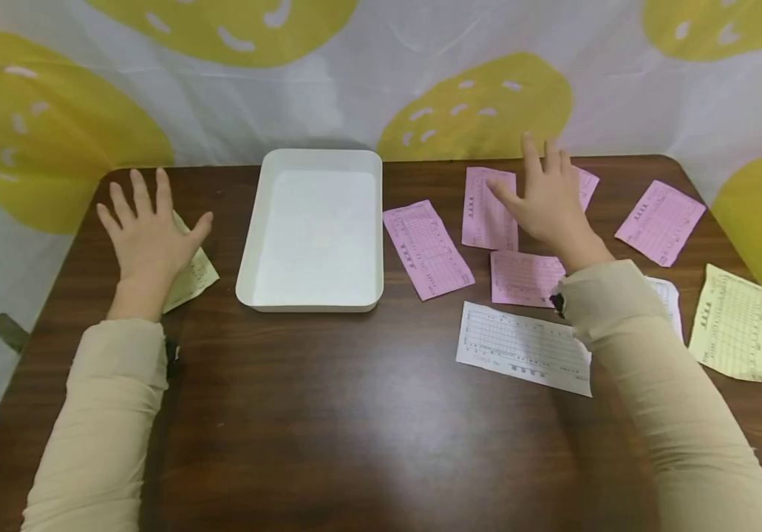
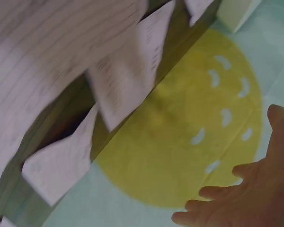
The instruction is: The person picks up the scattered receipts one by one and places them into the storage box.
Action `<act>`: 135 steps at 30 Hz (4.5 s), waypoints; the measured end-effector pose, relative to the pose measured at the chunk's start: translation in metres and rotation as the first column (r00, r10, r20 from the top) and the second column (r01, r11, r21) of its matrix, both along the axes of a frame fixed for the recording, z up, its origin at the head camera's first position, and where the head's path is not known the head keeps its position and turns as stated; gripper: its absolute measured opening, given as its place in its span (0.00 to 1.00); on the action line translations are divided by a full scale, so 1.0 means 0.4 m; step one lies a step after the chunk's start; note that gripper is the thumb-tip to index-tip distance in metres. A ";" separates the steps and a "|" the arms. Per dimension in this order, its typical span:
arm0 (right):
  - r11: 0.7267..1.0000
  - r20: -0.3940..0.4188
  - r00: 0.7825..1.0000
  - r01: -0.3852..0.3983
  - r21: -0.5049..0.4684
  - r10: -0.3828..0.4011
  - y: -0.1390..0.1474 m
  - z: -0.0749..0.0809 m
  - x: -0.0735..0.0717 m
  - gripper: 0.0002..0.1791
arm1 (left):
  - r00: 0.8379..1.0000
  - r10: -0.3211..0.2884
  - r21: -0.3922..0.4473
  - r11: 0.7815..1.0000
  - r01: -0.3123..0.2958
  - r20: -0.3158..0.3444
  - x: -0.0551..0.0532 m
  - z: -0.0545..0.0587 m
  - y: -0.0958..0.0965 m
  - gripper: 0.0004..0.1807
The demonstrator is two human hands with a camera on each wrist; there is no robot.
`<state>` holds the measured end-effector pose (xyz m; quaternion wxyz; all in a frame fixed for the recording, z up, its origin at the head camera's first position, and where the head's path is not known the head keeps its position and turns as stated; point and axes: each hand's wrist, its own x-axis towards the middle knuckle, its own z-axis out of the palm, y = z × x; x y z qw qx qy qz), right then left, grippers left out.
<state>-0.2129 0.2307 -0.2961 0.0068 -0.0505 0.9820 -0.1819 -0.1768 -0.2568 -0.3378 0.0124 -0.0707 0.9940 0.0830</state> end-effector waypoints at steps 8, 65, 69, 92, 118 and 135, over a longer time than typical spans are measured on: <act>0.953 0.069 0.997 -0.014 -0.301 0.036 -0.082 -0.002 0.019 0.41 | 1.000 0.000 0.078 0.997 0.001 -0.011 0.014 0.017 -0.002 0.48; 0.583 0.434 0.895 0.301 -0.755 0.099 -0.357 -0.156 0.085 0.28 | 0.947 0.086 0.223 0.962 -0.160 0.309 0.075 -0.029 -0.162 0.33; 0.569 0.443 0.891 0.313 -0.761 0.102 -0.354 -0.159 0.083 0.28 | 0.935 0.115 0.221 0.955 -0.197 0.336 0.068 -0.034 -0.156 0.35; 0.564 0.474 0.875 0.342 -0.752 0.102 -0.361 -0.147 0.076 0.27 | 0.941 0.203 0.423 0.853 -0.305 0.269 0.067 -0.046 -0.157 0.29; 0.565 0.414 0.904 0.289 -0.773 0.104 -0.365 -0.150 0.087 0.30 | 0.891 0.434 0.974 0.107 -0.201 0.136 0.052 0.043 -0.063 0.06; 0.556 0.394 0.913 0.275 -0.785 0.104 -0.372 -0.147 0.086 0.30 | 0.970 0.234 0.996 0.045 -0.079 0.067 0.037 0.065 0.072 0.09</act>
